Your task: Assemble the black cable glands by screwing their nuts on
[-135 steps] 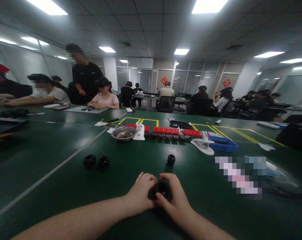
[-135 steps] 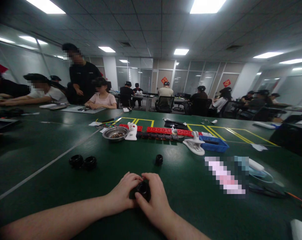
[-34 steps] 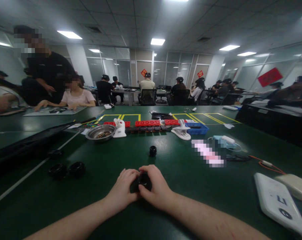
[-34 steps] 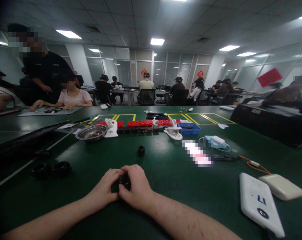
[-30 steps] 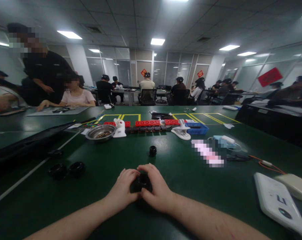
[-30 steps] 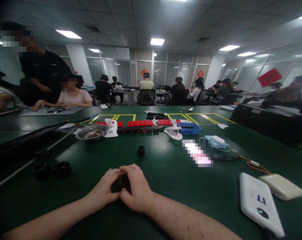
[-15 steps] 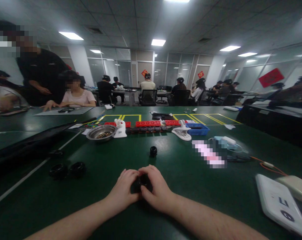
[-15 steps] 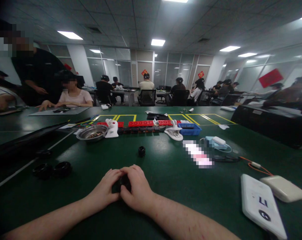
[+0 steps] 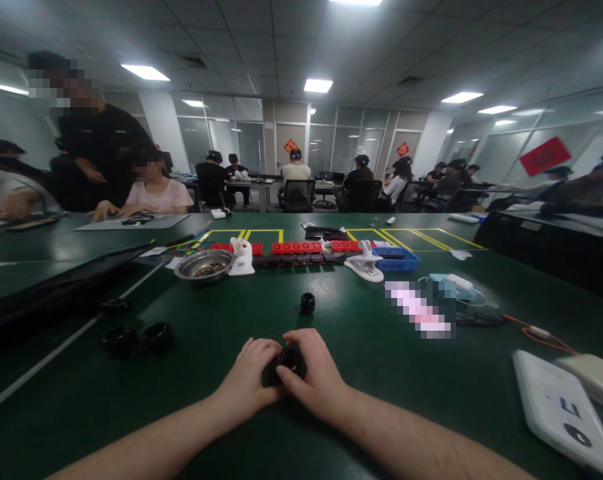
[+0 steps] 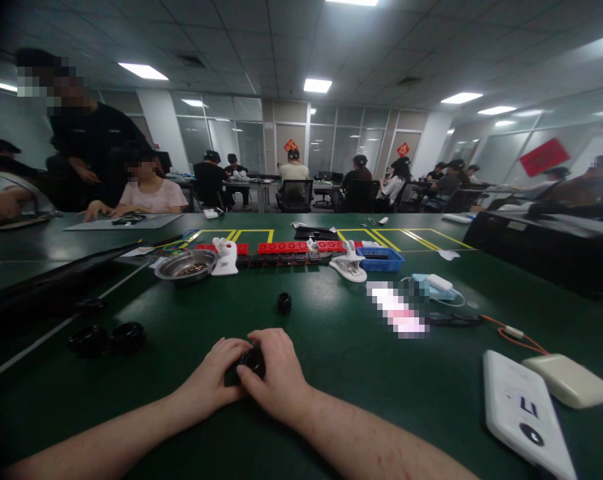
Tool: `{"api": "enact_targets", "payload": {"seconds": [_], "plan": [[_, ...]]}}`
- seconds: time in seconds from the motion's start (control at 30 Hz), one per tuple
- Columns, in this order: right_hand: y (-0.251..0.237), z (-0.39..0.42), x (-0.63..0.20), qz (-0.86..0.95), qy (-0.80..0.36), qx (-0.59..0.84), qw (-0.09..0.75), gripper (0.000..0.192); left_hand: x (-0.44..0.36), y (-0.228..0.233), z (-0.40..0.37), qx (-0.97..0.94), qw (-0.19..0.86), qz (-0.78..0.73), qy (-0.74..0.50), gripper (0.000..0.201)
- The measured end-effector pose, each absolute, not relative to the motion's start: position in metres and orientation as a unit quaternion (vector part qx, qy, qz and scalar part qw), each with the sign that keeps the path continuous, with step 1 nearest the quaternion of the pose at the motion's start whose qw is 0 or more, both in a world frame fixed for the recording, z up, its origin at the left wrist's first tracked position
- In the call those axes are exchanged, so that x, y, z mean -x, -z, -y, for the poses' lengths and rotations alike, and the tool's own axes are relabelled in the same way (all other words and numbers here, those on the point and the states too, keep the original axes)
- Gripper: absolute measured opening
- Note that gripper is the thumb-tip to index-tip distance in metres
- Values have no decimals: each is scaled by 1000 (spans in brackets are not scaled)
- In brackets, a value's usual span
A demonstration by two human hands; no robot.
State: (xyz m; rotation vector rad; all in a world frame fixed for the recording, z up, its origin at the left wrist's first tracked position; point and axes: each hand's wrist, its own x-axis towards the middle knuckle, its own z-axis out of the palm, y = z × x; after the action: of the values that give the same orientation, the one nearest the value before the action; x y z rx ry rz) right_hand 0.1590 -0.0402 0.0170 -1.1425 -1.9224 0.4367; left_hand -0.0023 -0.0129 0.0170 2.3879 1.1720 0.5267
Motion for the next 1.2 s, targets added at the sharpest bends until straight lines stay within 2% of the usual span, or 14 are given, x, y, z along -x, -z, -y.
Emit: {"api": "enact_targets", "payload": {"seconds": [0.1, 0.27, 0.53, 0.73, 1.2], "plan": [[-18, 41, -160, 781, -189, 430, 412, 37, 2, -17, 13, -858, 217, -424, -190, 39], [-19, 42, -161, 793, -204, 392, 420, 49, 2, -17, 13, -858, 221, -424, -189, 36], [-16, 40, -160, 775, -195, 434, 416, 37, 2, -15, 11, -861, 218, -419, -189, 38], [-17, 41, -161, 790, -201, 390, 427, 50, 3, -12, 10, -863, 211, -419, -189, 37], [-11, 38, -161, 766, -165, 435, 443, 46, 2, -19, 13, -860, 220, -422, -187, 34]]}}
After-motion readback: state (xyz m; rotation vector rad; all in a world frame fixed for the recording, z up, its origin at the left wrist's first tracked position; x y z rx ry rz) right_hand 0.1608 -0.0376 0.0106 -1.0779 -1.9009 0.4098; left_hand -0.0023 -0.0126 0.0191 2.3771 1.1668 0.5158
